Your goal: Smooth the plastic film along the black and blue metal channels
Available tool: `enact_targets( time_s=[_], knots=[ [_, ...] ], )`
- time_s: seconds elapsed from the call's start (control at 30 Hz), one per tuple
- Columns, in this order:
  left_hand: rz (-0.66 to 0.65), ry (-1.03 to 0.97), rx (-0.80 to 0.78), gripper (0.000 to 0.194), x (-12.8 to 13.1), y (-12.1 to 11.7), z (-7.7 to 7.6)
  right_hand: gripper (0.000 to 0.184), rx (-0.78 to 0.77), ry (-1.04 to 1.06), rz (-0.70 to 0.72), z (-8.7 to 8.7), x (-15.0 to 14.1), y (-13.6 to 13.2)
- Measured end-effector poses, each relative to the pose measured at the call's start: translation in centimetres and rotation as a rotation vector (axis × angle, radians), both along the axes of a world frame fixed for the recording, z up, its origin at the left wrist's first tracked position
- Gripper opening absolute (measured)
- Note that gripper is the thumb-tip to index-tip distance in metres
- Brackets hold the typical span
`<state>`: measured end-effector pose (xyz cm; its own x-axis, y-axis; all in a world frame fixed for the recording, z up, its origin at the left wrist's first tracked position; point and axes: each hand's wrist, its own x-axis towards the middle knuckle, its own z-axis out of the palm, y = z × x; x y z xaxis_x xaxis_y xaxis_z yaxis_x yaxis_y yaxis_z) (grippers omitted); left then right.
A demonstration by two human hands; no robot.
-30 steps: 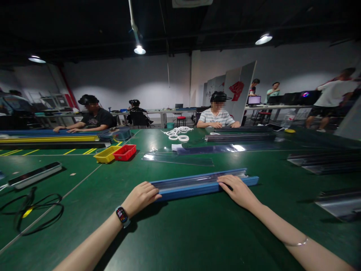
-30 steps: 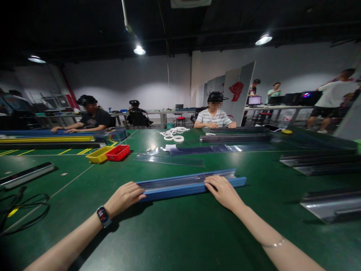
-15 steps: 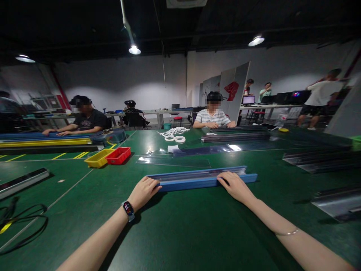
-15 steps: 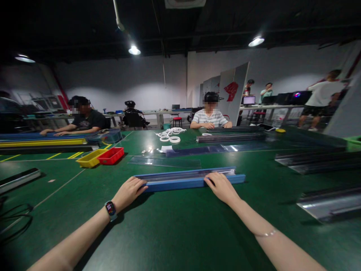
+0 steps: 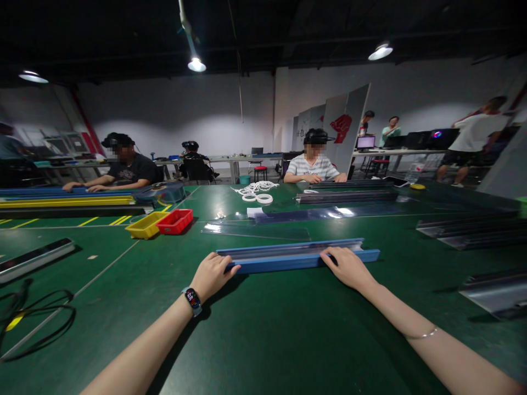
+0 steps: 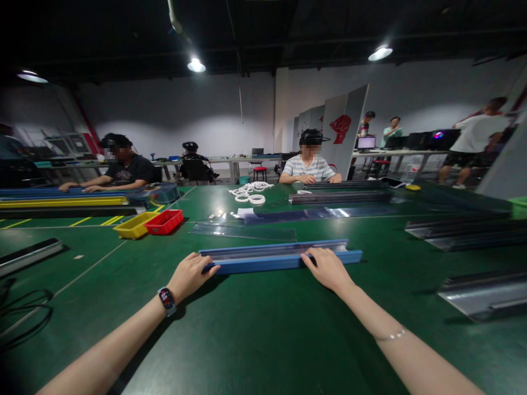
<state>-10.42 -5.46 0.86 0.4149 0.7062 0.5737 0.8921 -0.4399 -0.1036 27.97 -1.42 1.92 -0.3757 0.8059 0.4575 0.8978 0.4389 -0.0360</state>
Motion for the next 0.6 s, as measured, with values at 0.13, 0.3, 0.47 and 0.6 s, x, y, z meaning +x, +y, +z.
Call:
enact_targets(
  time_s=[0.13, 0.3, 0.47, 0.6],
  knots=[
    [0.047, -0.020, 0.024, 0.033, -0.1, -0.1, 0.1, 0.041, 0.010, 0.019, -0.040, -0.1, -0.4, 0.3],
    [0.123, -0.053, 0.034, 0.037, -0.1, -0.2, 0.0, 0.043, -0.007, 0.016, -0.122, -0.1, -0.8, 0.6],
    [0.218, -0.064, 0.003, 0.042, -0.3, -0.3, 0.1, 0.045, 0.026, -0.007, -0.154, -0.1, -1.2, 0.6],
    [0.305, -0.106, -0.053, 0.044, -0.5, -0.1, 0.1, 0.045, 0.025, -0.024, -0.163, 0.0, -1.6, 0.6]
  ],
)
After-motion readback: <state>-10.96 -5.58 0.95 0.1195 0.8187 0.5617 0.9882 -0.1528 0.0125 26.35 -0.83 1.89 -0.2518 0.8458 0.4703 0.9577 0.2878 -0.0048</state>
